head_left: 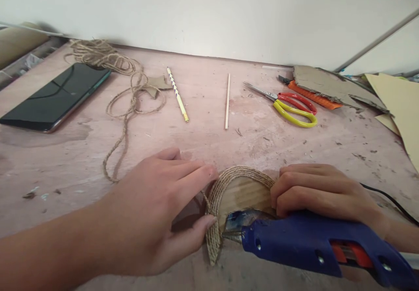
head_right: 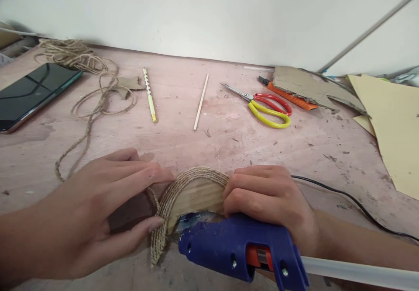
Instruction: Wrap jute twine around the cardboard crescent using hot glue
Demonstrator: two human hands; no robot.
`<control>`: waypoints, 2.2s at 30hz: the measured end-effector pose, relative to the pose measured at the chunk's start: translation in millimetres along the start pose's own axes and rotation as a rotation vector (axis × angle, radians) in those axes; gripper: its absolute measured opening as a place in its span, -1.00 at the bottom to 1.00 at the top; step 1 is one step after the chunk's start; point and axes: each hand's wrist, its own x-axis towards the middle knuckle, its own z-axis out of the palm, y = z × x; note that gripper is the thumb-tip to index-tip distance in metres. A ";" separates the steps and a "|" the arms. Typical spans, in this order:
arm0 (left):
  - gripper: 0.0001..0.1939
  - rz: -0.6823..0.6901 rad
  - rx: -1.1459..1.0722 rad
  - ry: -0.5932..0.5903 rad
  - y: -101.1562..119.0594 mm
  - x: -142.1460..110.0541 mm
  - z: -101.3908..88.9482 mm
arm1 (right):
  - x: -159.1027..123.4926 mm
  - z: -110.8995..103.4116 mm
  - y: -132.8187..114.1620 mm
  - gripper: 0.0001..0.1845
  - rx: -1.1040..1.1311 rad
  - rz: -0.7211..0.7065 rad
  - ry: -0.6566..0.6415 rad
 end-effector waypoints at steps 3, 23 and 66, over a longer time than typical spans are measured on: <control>-0.83 0.003 -0.004 -0.003 0.5 0.7 -0.3 | -0.4 0.9 -0.1 -0.65 0.000 -0.002 0.002; -0.81 0.005 0.003 -0.008 0.1 0.3 0.0 | -0.7 2.5 -5.1 -0.73 -0.062 -0.013 0.012; -0.85 0.014 0.025 -0.018 -0.3 1.7 -1.1 | -2.5 1.1 -3.1 -0.64 -0.083 0.059 0.000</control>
